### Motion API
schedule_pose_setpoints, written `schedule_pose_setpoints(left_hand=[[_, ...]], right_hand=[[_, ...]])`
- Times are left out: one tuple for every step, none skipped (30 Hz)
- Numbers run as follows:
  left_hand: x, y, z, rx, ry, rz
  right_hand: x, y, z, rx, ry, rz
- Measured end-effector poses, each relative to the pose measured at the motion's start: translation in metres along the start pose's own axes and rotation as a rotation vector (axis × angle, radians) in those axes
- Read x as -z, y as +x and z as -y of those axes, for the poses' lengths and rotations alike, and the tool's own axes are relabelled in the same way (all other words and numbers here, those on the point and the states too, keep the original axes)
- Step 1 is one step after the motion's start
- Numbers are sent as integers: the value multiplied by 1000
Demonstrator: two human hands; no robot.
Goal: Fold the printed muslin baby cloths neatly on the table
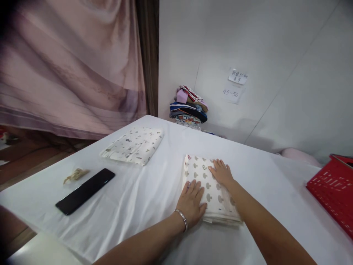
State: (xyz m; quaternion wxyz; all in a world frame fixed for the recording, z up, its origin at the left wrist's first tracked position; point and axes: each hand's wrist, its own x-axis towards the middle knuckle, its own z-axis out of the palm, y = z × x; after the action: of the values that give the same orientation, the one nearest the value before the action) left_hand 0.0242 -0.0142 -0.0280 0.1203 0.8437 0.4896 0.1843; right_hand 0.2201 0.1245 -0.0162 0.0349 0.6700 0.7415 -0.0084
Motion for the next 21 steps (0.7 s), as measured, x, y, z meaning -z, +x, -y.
schedule_pose_setpoints(left_hand=[[-1,0,0,0,-2,-5],[-2,0,0,-1,-3,-11],[-3,0,0,-4,-4,-17],[-4,0,1,-6,-3,-24],[-5,0,1,-7,-4,-29],[-6,1,1,-5,-5,-31],[-7,1,1,-2,-7,-30],[-8,1,2,2,-9,-29],[-9,2,2,4,-10,-29],[-9,2,2,5,-10,-29],[-10,3,2,6,-8,-31],[-11,3,2,8,-6,-32],[-11,4,2,10,-2,-31],[-12,4,2,13,1,-29],[-12,4,2,15,3,-24],[-12,4,2,16,4,-19],[-11,4,2,15,4,-15],[-11,4,3,12,3,-12],[-10,4,3,7,2,-11],[-9,3,3,1,3,-11],[-9,3,4,-4,5,-13]], right_hand=[[4,1,5,4,0,4],[9,2,11,18,6,-1],[13,4,21,48,18,-12],[17,6,32,92,37,-21],[19,8,45,148,63,-23],[20,10,59,204,89,-13],[20,13,73,248,113,4],[18,15,86,276,129,19],[16,17,97,290,135,24],[13,19,106,295,134,17],[10,20,113,295,128,4],[7,22,117,294,120,-10],[6,23,119,297,114,-20],[5,24,120,299,110,-20],[5,24,120,300,109,-6],[6,24,120,301,110,15],[7,24,119,300,113,36],[10,23,117,296,116,54],[12,21,115,296,121,65],[15,18,112,296,127,72],[18,15,107,296,130,74]])
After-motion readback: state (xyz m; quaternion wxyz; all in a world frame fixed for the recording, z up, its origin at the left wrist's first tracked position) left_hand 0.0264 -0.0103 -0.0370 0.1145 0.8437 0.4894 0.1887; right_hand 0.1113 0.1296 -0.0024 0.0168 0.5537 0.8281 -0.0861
